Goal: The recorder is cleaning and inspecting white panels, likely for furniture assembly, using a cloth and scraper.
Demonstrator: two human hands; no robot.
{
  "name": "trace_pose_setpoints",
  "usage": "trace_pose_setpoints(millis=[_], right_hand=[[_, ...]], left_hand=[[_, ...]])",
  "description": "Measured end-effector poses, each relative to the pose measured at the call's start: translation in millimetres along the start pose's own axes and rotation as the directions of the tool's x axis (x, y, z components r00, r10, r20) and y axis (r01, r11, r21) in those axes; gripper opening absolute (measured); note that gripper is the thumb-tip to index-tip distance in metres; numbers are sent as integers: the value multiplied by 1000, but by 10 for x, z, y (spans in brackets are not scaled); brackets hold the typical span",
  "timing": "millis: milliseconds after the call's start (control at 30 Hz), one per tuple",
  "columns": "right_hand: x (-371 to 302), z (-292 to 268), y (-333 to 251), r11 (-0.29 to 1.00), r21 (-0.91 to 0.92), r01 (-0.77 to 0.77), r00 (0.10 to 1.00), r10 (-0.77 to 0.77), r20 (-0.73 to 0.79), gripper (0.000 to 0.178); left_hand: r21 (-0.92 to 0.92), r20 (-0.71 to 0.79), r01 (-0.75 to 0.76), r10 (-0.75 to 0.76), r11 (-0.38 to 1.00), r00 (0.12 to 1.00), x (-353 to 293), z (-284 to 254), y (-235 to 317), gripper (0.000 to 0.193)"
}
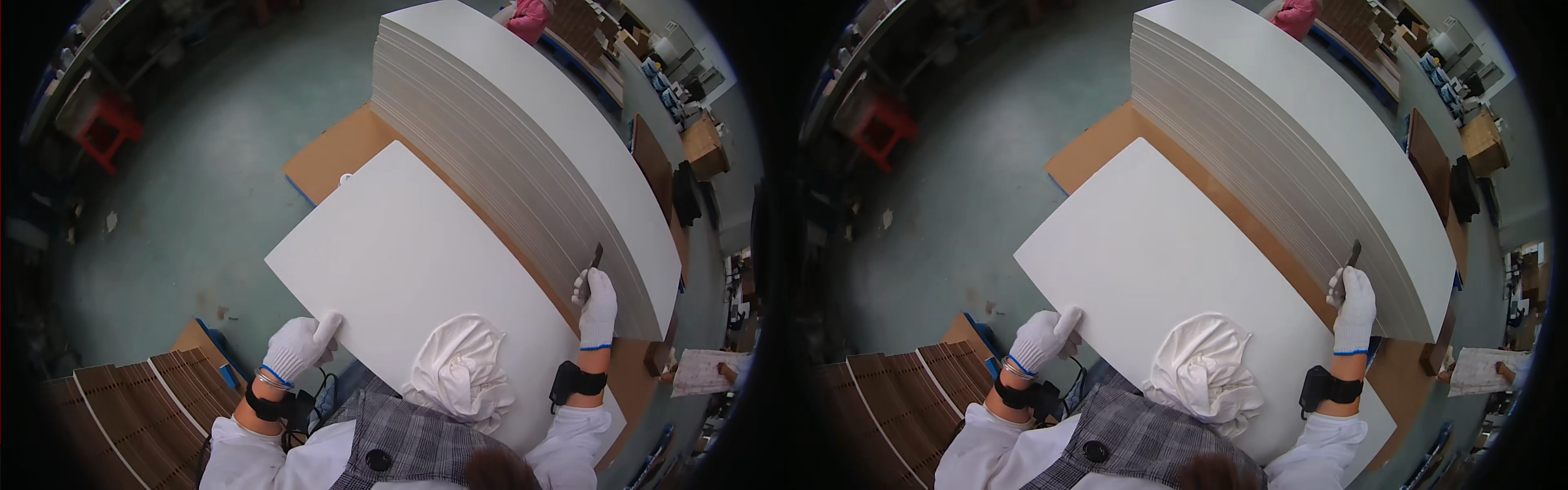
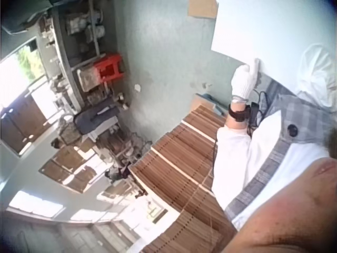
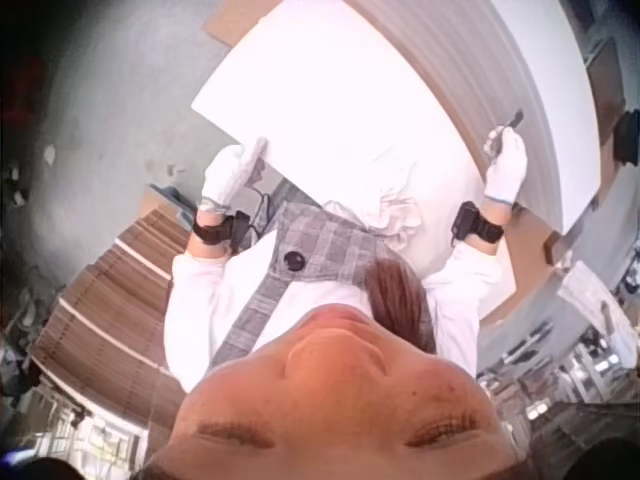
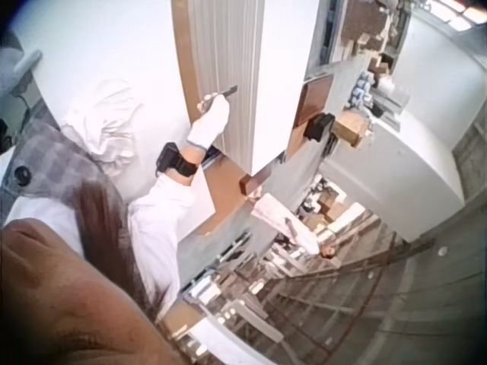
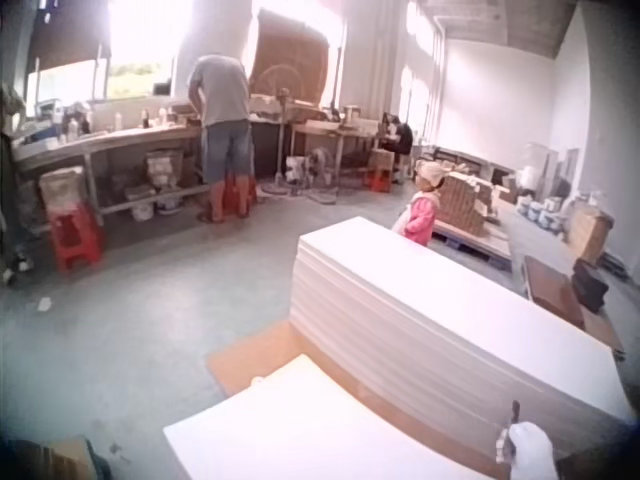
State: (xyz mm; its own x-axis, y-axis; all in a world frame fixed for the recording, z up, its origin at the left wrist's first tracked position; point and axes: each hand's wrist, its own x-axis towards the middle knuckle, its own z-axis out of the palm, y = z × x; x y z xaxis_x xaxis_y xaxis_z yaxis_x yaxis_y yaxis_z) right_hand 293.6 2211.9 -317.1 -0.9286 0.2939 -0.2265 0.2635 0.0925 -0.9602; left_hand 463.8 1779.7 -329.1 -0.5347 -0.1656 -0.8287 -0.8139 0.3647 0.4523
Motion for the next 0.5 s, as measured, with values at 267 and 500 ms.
trace_pose_setpoints(millis=[267,500], right_hand=[[-333,-507,666,998,26,61,993,-58,-100,19],[-633,-464,423,842,-507,185,983,-152,106,23]], left_hand=[[465,391,-882,911,-73,131,-392,882,744,54],[603,326,-796,926,-47,191,172,1051,671,51]])
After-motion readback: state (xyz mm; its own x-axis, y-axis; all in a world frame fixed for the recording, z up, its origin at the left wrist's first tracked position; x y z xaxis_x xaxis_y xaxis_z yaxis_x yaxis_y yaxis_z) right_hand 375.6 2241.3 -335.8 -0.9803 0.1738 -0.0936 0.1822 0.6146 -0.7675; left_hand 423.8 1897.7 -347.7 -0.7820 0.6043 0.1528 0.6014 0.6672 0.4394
